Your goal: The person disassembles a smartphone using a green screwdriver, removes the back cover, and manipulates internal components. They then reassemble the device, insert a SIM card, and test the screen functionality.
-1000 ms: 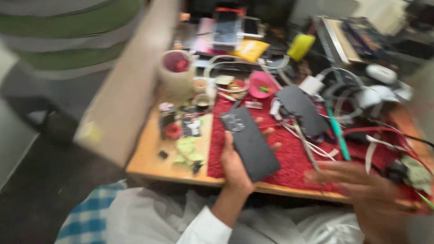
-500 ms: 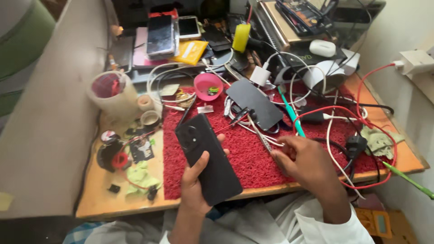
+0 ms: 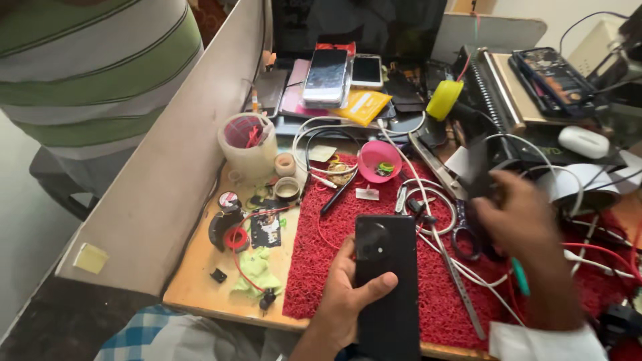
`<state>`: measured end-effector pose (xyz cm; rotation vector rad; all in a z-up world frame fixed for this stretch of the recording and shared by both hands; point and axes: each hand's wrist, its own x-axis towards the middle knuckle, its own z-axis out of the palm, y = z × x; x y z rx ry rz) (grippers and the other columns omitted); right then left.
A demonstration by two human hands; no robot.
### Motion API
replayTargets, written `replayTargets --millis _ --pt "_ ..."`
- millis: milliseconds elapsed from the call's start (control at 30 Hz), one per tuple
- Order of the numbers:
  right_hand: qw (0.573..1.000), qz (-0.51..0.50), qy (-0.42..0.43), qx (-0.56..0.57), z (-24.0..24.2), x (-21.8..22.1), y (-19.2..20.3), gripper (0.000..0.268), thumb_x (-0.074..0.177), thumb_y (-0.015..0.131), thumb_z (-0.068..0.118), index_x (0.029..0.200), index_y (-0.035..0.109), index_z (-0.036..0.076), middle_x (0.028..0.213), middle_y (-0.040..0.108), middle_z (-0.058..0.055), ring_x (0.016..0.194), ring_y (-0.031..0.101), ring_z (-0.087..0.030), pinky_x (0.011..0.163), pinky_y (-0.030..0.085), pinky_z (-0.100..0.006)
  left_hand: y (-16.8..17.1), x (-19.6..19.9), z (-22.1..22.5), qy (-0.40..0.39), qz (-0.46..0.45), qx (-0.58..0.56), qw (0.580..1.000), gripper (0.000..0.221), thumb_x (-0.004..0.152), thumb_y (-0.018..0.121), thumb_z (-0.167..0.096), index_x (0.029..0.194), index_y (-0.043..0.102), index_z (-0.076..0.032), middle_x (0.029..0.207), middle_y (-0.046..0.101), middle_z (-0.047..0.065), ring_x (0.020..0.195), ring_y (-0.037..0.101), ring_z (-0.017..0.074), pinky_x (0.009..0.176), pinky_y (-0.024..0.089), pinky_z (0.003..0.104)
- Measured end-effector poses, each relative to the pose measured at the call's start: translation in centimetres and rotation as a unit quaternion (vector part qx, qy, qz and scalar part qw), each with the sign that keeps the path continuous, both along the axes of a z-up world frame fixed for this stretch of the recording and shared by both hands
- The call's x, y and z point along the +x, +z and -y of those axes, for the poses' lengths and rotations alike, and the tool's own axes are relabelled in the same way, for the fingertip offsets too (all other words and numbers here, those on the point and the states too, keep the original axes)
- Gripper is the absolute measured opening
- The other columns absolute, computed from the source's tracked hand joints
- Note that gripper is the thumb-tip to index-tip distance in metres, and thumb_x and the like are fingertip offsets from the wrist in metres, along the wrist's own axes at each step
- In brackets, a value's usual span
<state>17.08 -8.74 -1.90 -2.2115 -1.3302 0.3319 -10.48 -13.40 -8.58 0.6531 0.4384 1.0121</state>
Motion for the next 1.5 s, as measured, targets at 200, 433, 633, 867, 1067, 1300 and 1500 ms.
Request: replayTargets --millis 200,433,633,867,1067,1300,1500 --pt "0.952 -0.223 0.099 0.187 7.0 -3.3 3.1 0.042 0.087 0.058 -0.01 0.128 0.059 -0.002 0.112 0.072 -0.012 0.099 0.07 -0.018 0.087 0.055 -0.032 -1.3 0.2 -0.1 0.007 0.024 0.028 0.999 0.056 0.084 0.086 -0.009 0.131 0.055 -0.004 0.112 0.067 0.003 0.101 0.066 0.0117 0.091 0.057 0.03" --pt "0.982 -0.083 0.104 0.136 9.5 -7.5 5.0 0.044 0.089 0.068 -0.004 0.132 0.064 0.0 0.094 0.074 -0.015 0.077 0.078 -0.018 0.064 0.061 -0.028 -0.9 0.1 0.0 0.012 0.024 0.013 1.0 0.055 0.08 0.086 -0.011 0.127 0.056 -0.005 0.109 0.069 0.004 0.098 0.067 0.0123 0.089 0.057 0.03" --pt "0.995 0.055 0.07 0.054 9.1 -8.1 5.6 0.037 0.086 0.08 0.014 0.12 0.071 0.002 0.081 0.073 -0.013 0.067 0.072 -0.018 0.057 0.056 -0.031 -0.9 -0.1 0.1 0.016 0.02 0.015 1.0 0.054 0.081 0.086 -0.011 0.126 0.056 -0.005 0.105 0.066 0.002 0.096 0.065 0.0107 0.087 0.055 0.028" --pt "0.976 -0.04 0.184 0.111 11.0 -4.8 3.7 0.037 0.094 0.074 0.011 0.129 0.07 0.001 0.089 0.075 -0.009 0.071 0.075 -0.013 0.058 0.059 -0.026 -1.4 -0.1 0.0 0.025 -0.005 0.041 0.999 0.053 0.084 0.086 -0.013 0.127 0.056 -0.005 0.107 0.064 0.0 0.097 0.063 0.0085 0.087 0.055 0.026" --pt "0.984 -0.03 0.159 0.074 11.1 -5.0 4.8 0.029 0.093 0.073 0.007 0.121 0.073 0.0 0.082 0.075 -0.01 0.066 0.075 -0.015 0.055 0.058 -0.027 -0.8 -0.3 0.1 0.011 -0.006 0.043 0.999 0.05 0.085 0.085 -0.012 0.125 0.056 -0.005 0.107 0.065 0.001 0.096 0.065 0.0087 0.086 0.057 0.026" --pt "0.983 0.01 0.16 0.092 10.6 -6.9 6.1 0.028 0.092 0.073 0.009 0.117 0.07 -0.002 0.084 0.074 -0.011 0.07 0.077 -0.013 0.057 0.061 -0.024 -0.4 -0.2 0.1 0.01 0.005 0.027 1.0 0.049 0.084 0.084 -0.012 0.124 0.056 -0.005 0.104 0.067 0.003 0.092 0.067 0.0102 0.083 0.059 0.027" --pt "0.989 0.072 0.12 0.04 10.1 -8.3 7.7 0.029 0.089 0.075 0.012 0.116 0.073 0.0 0.075 0.074 -0.012 0.057 0.072 -0.017 0.048 0.054 -0.029 -0.2 -0.1 0.1 0.018 -0.006 0.041 0.999 0.048 0.084 0.083 -0.011 0.124 0.057 -0.006 0.106 0.068 0.002 0.095 0.067 0.0088 0.086 0.058 0.027"
